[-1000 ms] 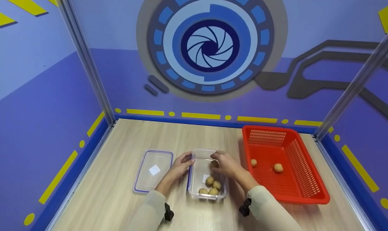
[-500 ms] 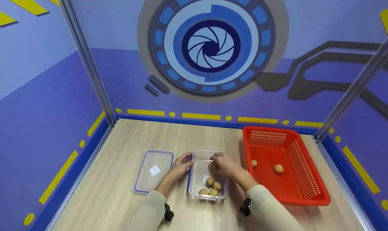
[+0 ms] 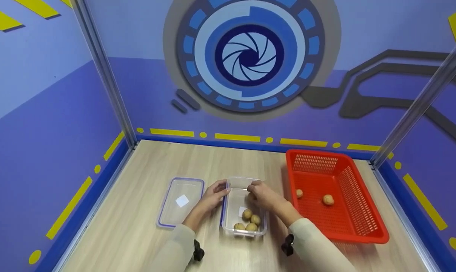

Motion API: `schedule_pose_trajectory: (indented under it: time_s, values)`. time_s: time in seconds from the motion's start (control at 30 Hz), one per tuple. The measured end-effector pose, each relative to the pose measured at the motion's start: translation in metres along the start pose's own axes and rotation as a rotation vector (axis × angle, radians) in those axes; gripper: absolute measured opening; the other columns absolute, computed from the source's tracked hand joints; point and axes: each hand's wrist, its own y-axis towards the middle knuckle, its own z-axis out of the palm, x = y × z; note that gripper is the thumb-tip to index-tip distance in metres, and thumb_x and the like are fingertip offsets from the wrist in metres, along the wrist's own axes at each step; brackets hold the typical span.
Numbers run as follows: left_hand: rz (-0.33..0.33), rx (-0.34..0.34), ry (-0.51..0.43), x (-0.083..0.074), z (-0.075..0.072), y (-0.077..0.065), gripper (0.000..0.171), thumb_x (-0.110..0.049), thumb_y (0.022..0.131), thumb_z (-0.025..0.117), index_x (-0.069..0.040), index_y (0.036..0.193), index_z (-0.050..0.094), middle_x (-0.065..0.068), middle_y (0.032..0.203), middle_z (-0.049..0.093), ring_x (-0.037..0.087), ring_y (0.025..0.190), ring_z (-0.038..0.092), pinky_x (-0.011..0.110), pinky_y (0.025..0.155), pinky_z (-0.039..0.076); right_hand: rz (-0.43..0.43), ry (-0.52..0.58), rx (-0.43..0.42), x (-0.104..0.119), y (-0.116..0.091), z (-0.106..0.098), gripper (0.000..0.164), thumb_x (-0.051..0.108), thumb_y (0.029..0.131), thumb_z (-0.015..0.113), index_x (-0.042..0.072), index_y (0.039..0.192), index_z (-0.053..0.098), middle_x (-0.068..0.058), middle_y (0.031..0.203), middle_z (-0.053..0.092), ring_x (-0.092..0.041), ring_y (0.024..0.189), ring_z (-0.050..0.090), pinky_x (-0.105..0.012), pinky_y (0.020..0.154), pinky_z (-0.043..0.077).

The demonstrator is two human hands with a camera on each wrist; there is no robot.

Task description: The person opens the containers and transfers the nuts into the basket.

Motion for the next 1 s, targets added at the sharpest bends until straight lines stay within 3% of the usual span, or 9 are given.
schedule_pose_trajectory:
  time_s: [0.23,0.4,0.57,0.73,1.0]
  values:
    - [0.012,0.040,-0.046,0.002,0.001,0.000,0.052,-0.011,0.106,0.065,0.003,0.153,0.046,0.027,0.156,0.049,0.039,0.138,0.054,0.049,0.108,0.052,-0.053,-0.085,-0.049,0.000,-0.004,0.000,0.016,-0.004,0.082,0.082,0.004,0.081,0.068,-0.004,0.078,0.056,-0.020,0.068,0.055,-0.032,0.059,0.048]
    - [0.017,0.032,-0.051,0.001,0.000,0.000,0.054,-0.011,0.106,0.064,0.005,0.153,0.044,0.030,0.155,0.049,0.034,0.133,0.057,0.049,0.107,0.053,-0.056,-0.122,-0.053,0.005,-0.003,-0.003,0.016,-0.002,0.083,0.081,0.006,0.082,0.067,-0.002,0.079,0.057,-0.018,0.067,0.054,-0.030,0.058,0.048]
    - [0.008,0.010,-0.049,0.000,-0.001,-0.001,0.055,-0.011,0.105,0.065,0.006,0.153,0.044,0.030,0.153,0.051,0.031,0.131,0.058,0.043,0.104,0.055,-0.076,-0.055,-0.041,0.014,-0.001,-0.009,0.014,-0.004,0.085,0.080,0.005,0.088,0.069,-0.002,0.081,0.059,-0.015,0.072,0.054,-0.029,0.062,0.052]
    - [0.011,0.009,-0.052,0.001,0.000,-0.001,0.057,-0.010,0.104,0.065,0.008,0.153,0.042,0.032,0.152,0.051,0.034,0.131,0.058,0.037,0.100,0.056,-0.112,0.050,-0.106,0.022,0.000,-0.020,0.016,-0.007,0.084,0.078,0.003,0.092,0.070,-0.009,0.083,0.064,-0.016,0.075,0.056,-0.031,0.065,0.054]
    - [0.026,0.028,-0.046,0.001,0.000,0.000,0.057,-0.009,0.105,0.064,0.010,0.153,0.041,0.033,0.152,0.049,0.039,0.135,0.056,0.044,0.107,0.053,-0.028,0.155,-0.149,0.030,-0.009,-0.050,0.013,0.003,0.091,0.080,0.004,0.101,0.073,-0.007,0.092,0.068,-0.018,0.084,0.065,-0.034,0.077,0.061]
